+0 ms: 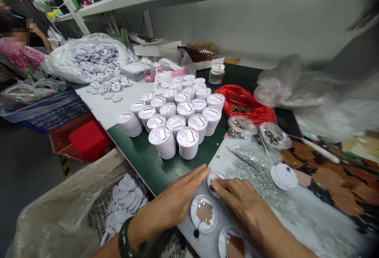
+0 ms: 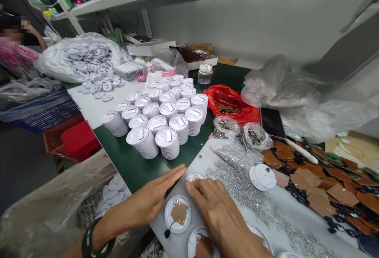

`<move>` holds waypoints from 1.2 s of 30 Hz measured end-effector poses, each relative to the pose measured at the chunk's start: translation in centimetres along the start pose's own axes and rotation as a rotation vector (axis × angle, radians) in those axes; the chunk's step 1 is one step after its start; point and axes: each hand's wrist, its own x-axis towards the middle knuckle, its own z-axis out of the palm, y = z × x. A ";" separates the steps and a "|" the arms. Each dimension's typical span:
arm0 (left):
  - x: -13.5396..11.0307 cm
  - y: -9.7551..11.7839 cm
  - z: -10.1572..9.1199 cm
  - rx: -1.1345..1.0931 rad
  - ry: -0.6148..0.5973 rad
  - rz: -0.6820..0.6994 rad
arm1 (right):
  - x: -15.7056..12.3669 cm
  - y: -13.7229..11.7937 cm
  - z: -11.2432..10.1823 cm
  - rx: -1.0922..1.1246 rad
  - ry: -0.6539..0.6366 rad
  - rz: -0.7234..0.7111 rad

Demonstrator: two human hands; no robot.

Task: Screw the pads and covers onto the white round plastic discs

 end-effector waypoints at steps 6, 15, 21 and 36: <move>-4.9 0.8 1.4 0.027 -0.071 -0.005 | 0.5 -5.1 0.6 0.077 -0.013 -0.242; -5.3 -1.2 6.0 -0.011 0.054 -0.058 | 0.4 -4.5 3.1 0.236 -0.090 0.100; -5.0 -1.6 6.6 -0.036 0.068 -0.084 | 1.0 -4.6 3.0 0.198 -0.134 0.137; -4.4 -1.1 5.4 -0.073 0.046 -0.118 | 1.0 -4.9 2.5 0.046 -0.165 -0.115</move>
